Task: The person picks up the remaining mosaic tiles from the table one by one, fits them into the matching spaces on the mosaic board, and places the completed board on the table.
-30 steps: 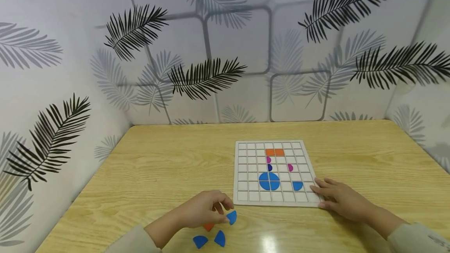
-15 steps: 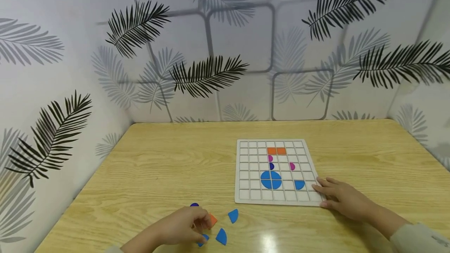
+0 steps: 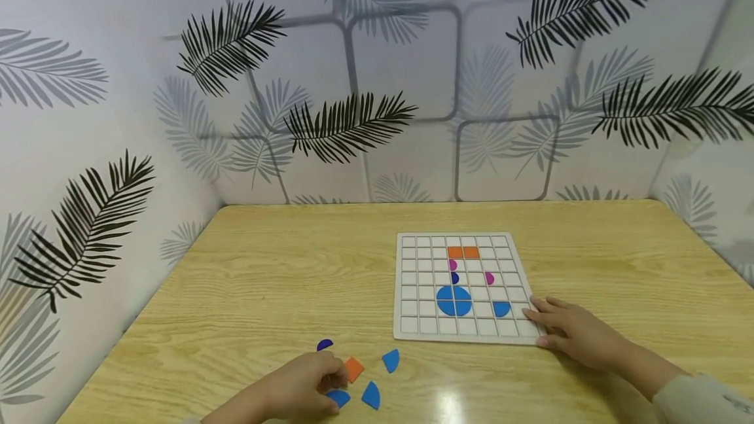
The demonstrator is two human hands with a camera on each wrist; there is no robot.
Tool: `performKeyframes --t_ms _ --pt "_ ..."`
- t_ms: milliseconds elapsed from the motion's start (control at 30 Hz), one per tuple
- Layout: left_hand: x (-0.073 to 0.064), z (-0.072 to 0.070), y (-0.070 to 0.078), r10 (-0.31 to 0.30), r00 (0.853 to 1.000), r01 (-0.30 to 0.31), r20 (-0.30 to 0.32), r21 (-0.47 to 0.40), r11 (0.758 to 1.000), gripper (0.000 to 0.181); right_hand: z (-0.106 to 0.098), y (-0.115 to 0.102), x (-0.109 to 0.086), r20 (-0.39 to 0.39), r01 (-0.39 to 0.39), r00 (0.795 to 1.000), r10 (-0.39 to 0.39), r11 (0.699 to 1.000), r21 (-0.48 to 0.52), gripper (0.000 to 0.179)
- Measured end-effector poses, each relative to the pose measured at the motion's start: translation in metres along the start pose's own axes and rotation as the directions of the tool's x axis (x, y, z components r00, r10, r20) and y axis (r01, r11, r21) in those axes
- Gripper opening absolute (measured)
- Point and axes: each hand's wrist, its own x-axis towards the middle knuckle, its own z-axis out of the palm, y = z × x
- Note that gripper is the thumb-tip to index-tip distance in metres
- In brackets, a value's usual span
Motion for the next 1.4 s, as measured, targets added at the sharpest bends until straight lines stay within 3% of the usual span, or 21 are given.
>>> performKeyframes --t_ms 433,833,1000,1167,1400 --pt "0.0045 0.0031 -0.0049 0.013 1.0 -0.011 -0.016 0.095 0.995 0.015 -0.0011 -0.0047 -0.0005 -0.006 -0.02 1.0 0.02 1.0 0.006 0.05" --pt "-0.0004 0.0058 -0.001 0.004 0.998 0.01 -0.067 0.209 0.978 0.018 -0.0013 -0.0042 -0.0011 0.001 -0.042 0.999 0.042 0.999 0.006 0.05" --pt "0.0002 0.0056 -0.0002 -0.018 0.997 0.028 -0.069 0.149 0.989 0.019 0.0002 -0.0014 -0.0009 0.0 -0.03 1.0 0.03 1.0 -0.01 0.05" --pt "0.001 0.005 -0.0038 -0.003 0.997 0.005 -0.08 0.037 0.999 0.016 0.0004 -0.0003 -0.001 0.004 -0.031 1.0 0.031 0.999 -0.015 0.051" --pt "0.0028 0.0026 -0.0046 0.004 0.996 -0.012 -0.086 -0.098 0.995 0.009 -0.0007 -0.0009 -0.001 0.001 -0.037 0.999 0.037 0.999 -0.011 0.05"
